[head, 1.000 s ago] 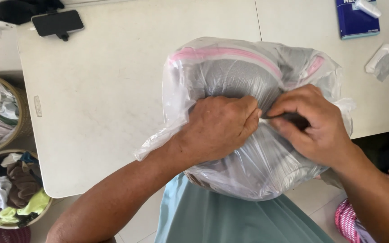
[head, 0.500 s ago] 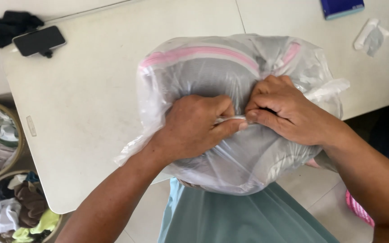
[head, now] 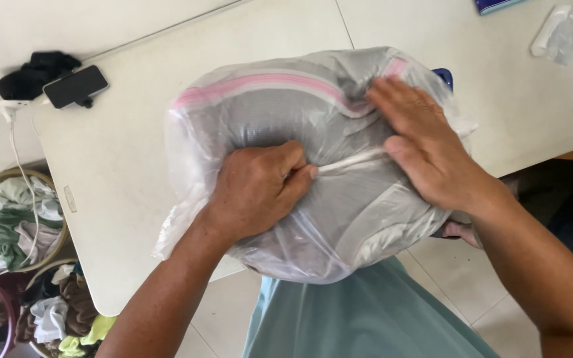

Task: The person secures a large plastic-wrapped bundle on a white table by repeatedly applying clear packing tape. They use a blue tape dispenser to cut and press strips of tape across the top and sides of the bundle, smoothing each strip with their hands to ensure adhesion.

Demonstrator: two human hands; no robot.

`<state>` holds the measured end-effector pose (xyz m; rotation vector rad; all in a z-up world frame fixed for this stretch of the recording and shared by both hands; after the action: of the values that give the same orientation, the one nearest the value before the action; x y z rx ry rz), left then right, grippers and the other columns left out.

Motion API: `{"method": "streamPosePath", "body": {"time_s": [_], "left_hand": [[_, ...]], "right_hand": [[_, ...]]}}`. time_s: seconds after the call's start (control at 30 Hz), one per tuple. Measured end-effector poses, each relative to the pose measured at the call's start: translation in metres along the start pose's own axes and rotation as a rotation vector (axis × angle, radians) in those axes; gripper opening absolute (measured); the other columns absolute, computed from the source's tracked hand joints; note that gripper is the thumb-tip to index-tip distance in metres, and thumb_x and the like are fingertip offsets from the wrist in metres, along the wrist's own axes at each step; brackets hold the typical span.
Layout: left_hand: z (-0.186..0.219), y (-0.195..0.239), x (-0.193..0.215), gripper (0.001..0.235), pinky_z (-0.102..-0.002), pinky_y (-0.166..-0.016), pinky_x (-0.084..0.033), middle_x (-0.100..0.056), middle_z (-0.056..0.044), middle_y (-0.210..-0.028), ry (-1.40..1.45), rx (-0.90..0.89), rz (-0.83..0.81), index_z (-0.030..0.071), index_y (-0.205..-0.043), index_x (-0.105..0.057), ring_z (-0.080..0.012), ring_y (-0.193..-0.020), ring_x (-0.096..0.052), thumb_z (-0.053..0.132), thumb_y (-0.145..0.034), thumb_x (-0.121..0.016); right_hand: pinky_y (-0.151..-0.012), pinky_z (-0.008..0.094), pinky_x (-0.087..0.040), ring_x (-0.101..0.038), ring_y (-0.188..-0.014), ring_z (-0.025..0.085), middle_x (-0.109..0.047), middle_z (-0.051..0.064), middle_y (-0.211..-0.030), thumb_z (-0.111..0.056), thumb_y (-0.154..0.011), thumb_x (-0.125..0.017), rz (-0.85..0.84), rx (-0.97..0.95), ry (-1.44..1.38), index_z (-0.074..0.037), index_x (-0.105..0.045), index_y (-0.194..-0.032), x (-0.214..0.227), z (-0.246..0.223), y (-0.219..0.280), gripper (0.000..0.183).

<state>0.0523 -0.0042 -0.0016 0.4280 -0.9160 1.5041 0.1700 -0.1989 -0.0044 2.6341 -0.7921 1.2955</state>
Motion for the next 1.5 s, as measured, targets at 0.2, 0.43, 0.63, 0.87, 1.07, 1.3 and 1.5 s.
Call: {"method": "streamPosePath", "body": {"time_s": [0.2, 0.43, 0.63, 0.87, 1.07, 1.3, 1.5], "left_hand": [[0.006, -0.004, -0.004, 0.027, -0.038, -0.052, -0.038, -0.051, -0.002, -0.065, 0.004, -0.047, -0.024, 0.011, -0.079, -0.053, -0.0189, -0.053, -0.050, 0.018, -0.104, -0.061], [0.003, -0.007, -0.009, 0.030, -0.033, -0.048, -0.037, -0.051, 0.002, -0.062, 0.006, 0.088, -0.077, 0.011, -0.073, -0.054, -0.0128, -0.050, -0.047, 0.015, -0.099, -0.067], [0.001, -0.007, -0.012, 0.034, -0.030, -0.047, -0.033, -0.044, 0.003, -0.059, 0.035, 0.156, -0.100, 0.011, -0.071, -0.050, -0.0113, -0.050, -0.038, 0.017, -0.100, -0.067], [-0.001, 0.001, -0.014, 0.035, -0.030, -0.047, -0.033, -0.046, 0.003, -0.060, 0.004, 0.147, -0.057, 0.009, -0.071, -0.051, -0.0129, -0.051, -0.037, 0.015, -0.101, -0.069], [0.001, 0.002, -0.015, 0.036, -0.027, -0.045, -0.032, -0.045, 0.003, -0.058, 0.055, 0.183, -0.022, 0.009, -0.069, -0.051, -0.0106, -0.050, -0.037, 0.012, -0.100, -0.069], [-0.003, 0.005, -0.018, 0.037, -0.029, -0.047, -0.030, -0.041, 0.003, -0.056, 0.007, 0.275, -0.039, 0.009, -0.069, -0.050, -0.0115, -0.050, -0.034, 0.015, -0.100, -0.071], [0.008, -0.004, -0.010, 0.026, -0.035, -0.054, -0.034, -0.048, -0.001, -0.066, 0.038, 0.026, -0.040, 0.010, -0.078, -0.056, -0.0164, -0.054, -0.044, 0.018, -0.103, -0.061]], "right_hand": [[-0.109, 0.043, -0.047, -0.061, -0.128, 0.040, -0.056, 0.024, -0.139, -0.037, -0.121, -0.039, 0.841, -0.107, -0.175, 0.006, -0.048, -0.136, 0.068, 0.105, 0.087, 0.047], [-0.078, 0.030, -0.055, -0.065, -0.094, 0.017, -0.071, 0.003, -0.115, -0.030, -0.103, -0.053, 0.573, -1.243, -0.380, -0.012, -0.066, -0.118, -0.037, 0.345, 0.167, 0.027], [-0.078, 0.030, -0.056, -0.063, -0.091, 0.017, -0.069, 0.002, -0.099, -0.040, -0.093, -0.066, 0.357, -1.347, -0.379, -0.012, -0.074, -0.099, -0.046, 0.355, 0.149, 0.030], [-0.085, 0.035, -0.067, -0.072, -0.090, 0.020, -0.073, 0.010, -0.091, -0.023, -0.088, -0.079, 0.276, -1.367, -0.577, -0.003, -0.068, -0.086, -0.045, 0.356, 0.139, 0.023], [-0.092, 0.043, -0.066, -0.070, -0.098, 0.022, -0.070, 0.009, -0.107, -0.018, -0.091, -0.073, 0.466, -1.108, -0.803, -0.006, -0.068, -0.081, -0.052, 0.325, 0.154, 0.017], [-0.111, 0.052, -0.058, -0.065, -0.117, 0.021, -0.065, 0.003, -0.134, -0.019, -0.087, -0.080, 0.695, -0.759, -1.150, -0.013, -0.070, -0.080, -0.078, 0.348, 0.198, 0.014], [-0.109, 0.041, -0.043, -0.055, -0.128, 0.034, -0.059, 0.020, -0.133, -0.012, -0.092, -0.056, 0.404, -0.449, -0.089, -0.002, -0.062, -0.138, -0.144, 0.399, 0.263, 0.048]]}}
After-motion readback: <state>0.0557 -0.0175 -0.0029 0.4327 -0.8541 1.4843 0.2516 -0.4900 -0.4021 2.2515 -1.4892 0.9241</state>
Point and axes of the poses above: each hand's wrist, its own y-axis away from the middle knuckle, its own x-axis out of the back of the hand, z = x × y, the point moved 5 cm from there along -y, towards the middle knuckle
